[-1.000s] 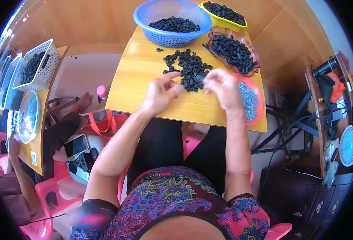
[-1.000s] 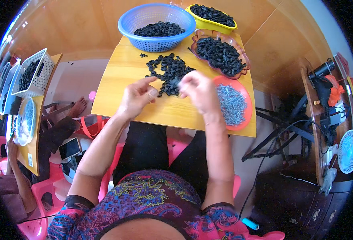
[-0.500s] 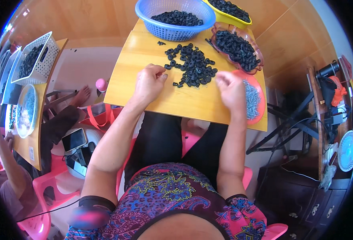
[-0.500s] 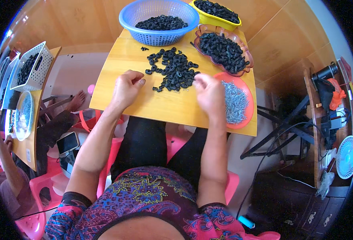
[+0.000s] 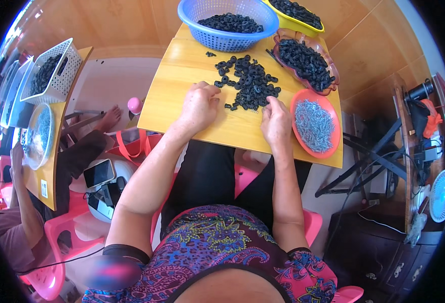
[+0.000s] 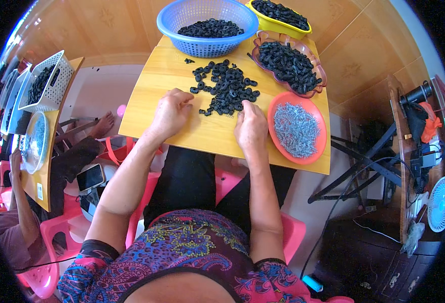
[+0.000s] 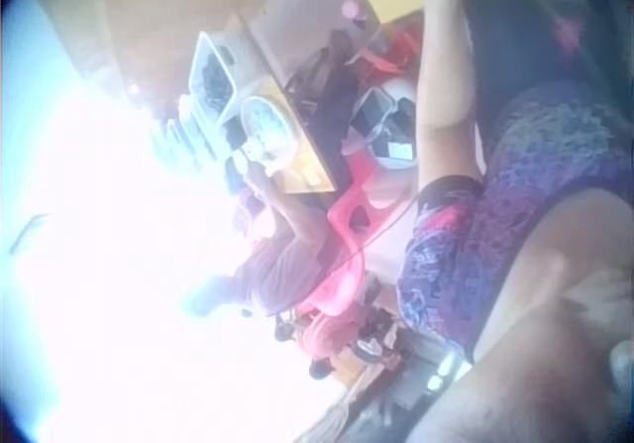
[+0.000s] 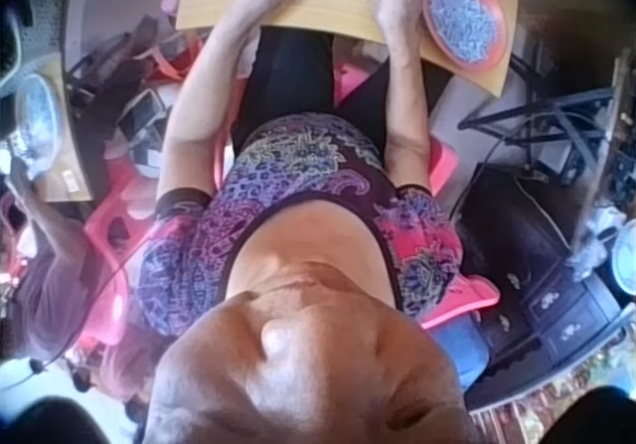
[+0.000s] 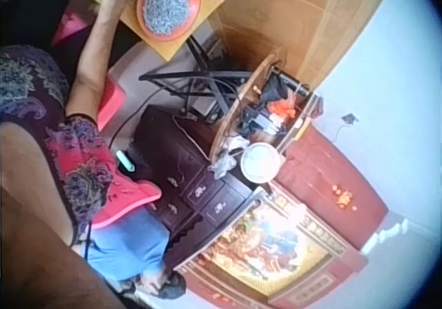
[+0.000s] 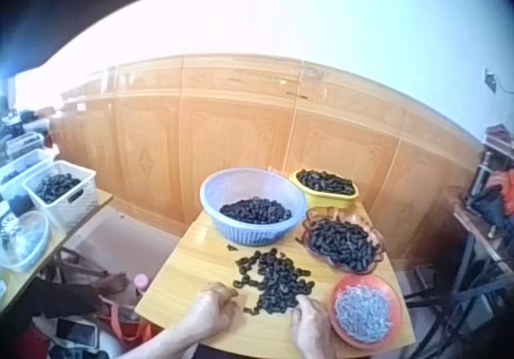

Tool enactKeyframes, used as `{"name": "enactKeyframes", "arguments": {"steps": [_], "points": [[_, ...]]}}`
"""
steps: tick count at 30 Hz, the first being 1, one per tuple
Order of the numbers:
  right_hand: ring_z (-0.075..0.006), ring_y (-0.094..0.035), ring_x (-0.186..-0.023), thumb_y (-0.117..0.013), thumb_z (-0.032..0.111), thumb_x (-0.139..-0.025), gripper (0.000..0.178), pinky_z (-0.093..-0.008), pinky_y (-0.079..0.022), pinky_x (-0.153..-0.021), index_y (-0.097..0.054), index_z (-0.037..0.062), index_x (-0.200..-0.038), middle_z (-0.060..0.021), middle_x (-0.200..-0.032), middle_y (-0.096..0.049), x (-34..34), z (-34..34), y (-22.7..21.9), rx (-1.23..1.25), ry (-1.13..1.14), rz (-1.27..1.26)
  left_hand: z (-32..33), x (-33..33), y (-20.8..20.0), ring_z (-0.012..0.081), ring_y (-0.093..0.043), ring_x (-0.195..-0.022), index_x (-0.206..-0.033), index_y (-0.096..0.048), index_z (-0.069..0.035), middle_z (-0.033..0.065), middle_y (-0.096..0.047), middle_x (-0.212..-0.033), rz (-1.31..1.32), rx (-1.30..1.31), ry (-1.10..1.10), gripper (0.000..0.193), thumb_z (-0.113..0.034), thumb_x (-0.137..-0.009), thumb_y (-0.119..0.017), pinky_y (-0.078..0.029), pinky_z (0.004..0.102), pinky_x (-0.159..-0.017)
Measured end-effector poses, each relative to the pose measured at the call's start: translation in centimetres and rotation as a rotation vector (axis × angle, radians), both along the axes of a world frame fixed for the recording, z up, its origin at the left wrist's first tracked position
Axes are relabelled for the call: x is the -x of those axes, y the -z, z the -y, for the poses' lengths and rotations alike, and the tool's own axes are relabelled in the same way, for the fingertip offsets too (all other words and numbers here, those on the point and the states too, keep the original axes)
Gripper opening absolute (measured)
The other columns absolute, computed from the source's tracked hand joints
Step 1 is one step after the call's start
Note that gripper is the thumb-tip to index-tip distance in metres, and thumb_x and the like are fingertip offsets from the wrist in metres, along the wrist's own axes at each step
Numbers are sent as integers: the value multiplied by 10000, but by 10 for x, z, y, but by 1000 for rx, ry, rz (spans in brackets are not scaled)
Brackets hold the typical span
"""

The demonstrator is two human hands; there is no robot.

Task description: The person assembles plastic clips by taking metal springs from a tray and inserting them into plastic components by hand.

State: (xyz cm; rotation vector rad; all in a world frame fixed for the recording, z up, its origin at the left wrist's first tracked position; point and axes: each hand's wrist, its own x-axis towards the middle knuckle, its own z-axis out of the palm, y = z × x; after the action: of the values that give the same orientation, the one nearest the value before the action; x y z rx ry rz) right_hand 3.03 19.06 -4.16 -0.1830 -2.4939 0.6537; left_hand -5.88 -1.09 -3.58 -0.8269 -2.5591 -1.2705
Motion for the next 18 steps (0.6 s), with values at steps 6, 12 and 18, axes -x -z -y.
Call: {"name": "enactKeyframes", "arguments": {"steps": [6, 12, 18], "points": [[-349, -571, -796, -587, -76, -743, 232, -410, -460, -712, -581, -36, -972, -173, -841, -587, -8, 8, 3, 5, 23, -232, -7, 15, 2, 308, -527, -876, -916, -691, -72, 97, -595, -901, -249, 47, -167, 212, -92, -713, -634, -412, 419, -782], [-339, -572, -802, -599, -72, -750, 184, -395, -464, -712, -607, -16, -925, -168, -848, -587, -12, 5, 2, 80, 20, -229, -9, 17, 10, 288, -536, -881, -878, -696, -82, 80, -600, -896, -247, 157, -115, 152, -99, -736, -648, -410, 402, -778], [-169, -581, -673, -617, 30, -843, 103, -287, -474, -627, -630, -25, -929, -78, -775, -625, -14, -1, 11, 399, -43, -222, -10, 15, 3, 186, -591, -677, -870, -679, -35, 92, -652, -779, 285, -317, 39, 96, -39, -791, -624, -476, 298, -638]]}}
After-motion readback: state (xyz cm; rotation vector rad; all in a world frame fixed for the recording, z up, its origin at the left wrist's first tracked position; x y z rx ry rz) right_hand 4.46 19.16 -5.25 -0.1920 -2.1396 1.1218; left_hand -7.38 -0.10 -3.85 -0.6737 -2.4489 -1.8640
